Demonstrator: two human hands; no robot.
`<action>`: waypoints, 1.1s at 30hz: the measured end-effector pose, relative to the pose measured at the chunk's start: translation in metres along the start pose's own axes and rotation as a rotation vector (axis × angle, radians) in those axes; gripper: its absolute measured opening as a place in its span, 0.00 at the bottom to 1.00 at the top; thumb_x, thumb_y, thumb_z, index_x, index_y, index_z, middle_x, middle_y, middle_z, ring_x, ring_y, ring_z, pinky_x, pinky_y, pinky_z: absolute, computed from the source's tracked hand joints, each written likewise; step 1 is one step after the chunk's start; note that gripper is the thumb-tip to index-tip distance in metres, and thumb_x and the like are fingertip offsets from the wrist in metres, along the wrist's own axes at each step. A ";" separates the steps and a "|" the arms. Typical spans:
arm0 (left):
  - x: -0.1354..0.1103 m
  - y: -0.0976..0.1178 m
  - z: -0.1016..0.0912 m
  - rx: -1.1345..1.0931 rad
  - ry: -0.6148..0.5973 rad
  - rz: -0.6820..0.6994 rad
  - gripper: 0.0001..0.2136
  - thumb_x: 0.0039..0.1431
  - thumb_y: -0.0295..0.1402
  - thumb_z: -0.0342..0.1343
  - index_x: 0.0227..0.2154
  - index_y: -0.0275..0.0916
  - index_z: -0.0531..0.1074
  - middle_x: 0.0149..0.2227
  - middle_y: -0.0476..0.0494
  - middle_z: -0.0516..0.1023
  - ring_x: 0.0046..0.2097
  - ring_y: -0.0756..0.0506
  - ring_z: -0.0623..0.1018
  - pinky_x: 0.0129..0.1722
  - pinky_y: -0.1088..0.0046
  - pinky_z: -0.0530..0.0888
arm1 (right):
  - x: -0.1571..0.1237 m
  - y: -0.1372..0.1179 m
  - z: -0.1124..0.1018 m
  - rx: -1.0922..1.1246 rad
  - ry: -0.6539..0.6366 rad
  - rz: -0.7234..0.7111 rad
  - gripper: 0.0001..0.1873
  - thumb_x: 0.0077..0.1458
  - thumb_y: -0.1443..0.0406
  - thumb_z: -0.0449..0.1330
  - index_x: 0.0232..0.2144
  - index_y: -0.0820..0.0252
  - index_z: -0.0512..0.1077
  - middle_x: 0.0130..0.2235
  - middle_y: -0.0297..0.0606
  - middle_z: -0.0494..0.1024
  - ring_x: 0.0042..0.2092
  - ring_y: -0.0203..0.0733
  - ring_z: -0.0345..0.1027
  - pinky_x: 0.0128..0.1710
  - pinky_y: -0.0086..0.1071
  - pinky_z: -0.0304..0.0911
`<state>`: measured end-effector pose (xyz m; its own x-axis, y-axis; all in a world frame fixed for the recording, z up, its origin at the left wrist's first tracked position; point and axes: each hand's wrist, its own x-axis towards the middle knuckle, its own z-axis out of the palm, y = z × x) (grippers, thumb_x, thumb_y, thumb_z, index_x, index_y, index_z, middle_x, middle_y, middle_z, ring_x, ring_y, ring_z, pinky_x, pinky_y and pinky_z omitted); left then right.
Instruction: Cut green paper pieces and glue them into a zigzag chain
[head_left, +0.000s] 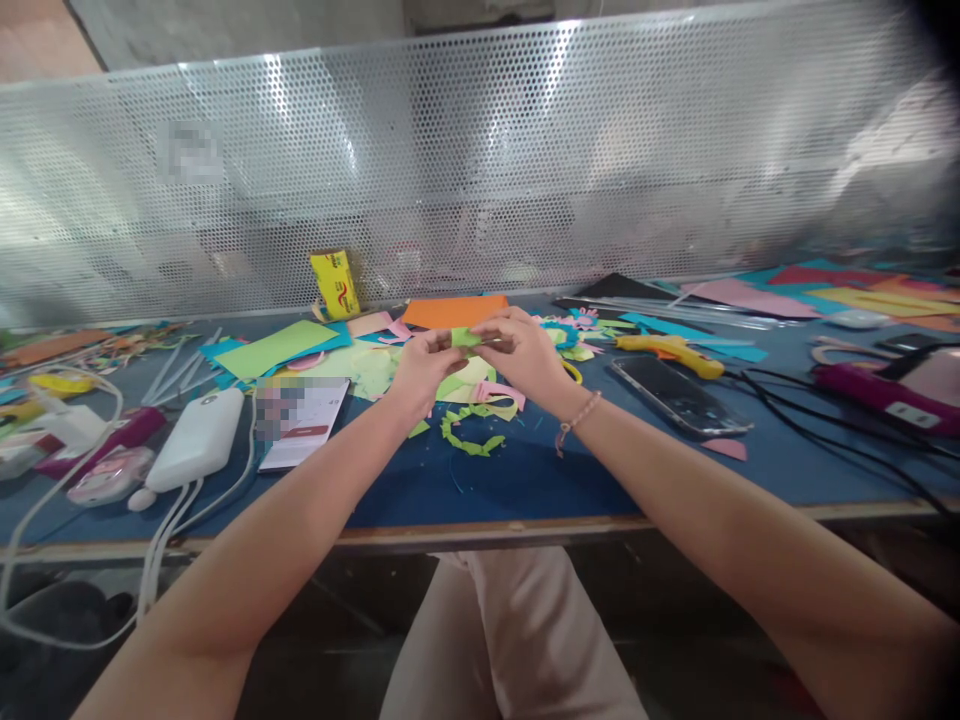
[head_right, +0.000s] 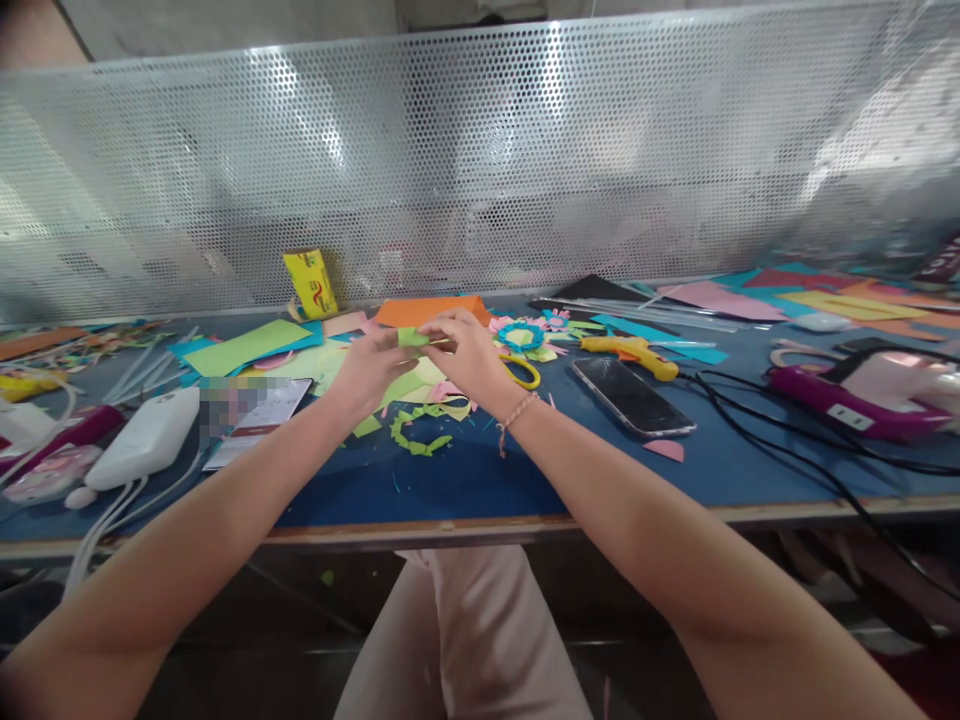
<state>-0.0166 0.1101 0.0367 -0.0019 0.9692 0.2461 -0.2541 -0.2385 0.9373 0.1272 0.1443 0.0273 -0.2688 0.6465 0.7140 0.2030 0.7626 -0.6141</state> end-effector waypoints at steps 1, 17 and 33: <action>0.000 0.001 0.000 -0.005 -0.010 -0.012 0.08 0.37 0.23 0.62 0.23 0.35 0.69 0.26 0.50 0.71 0.32 0.53 0.72 0.35 0.75 0.69 | 0.000 0.001 -0.001 -0.007 0.000 -0.004 0.07 0.47 0.67 0.62 0.33 0.59 0.74 0.39 0.40 0.67 0.39 0.39 0.68 0.41 0.41 0.70; -0.001 0.002 0.000 0.023 0.032 0.003 0.06 0.38 0.23 0.60 0.21 0.35 0.68 0.25 0.50 0.69 0.30 0.53 0.71 0.34 0.75 0.70 | 0.002 -0.008 -0.005 -0.317 0.005 -0.172 0.04 0.48 0.69 0.61 0.28 0.58 0.75 0.34 0.38 0.74 0.37 0.39 0.67 0.38 0.38 0.66; -0.002 -0.002 -0.002 0.092 0.070 0.051 0.06 0.38 0.28 0.62 0.23 0.35 0.74 0.26 0.49 0.74 0.29 0.52 0.73 0.37 0.71 0.73 | 0.000 -0.012 -0.004 -0.369 -0.004 -0.247 0.06 0.50 0.69 0.57 0.30 0.57 0.74 0.36 0.40 0.73 0.36 0.40 0.67 0.36 0.38 0.67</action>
<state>-0.0177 0.1092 0.0343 -0.0809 0.9568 0.2793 -0.1623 -0.2891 0.9434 0.1286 0.1354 0.0356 -0.3552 0.4447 0.8222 0.4545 0.8508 -0.2638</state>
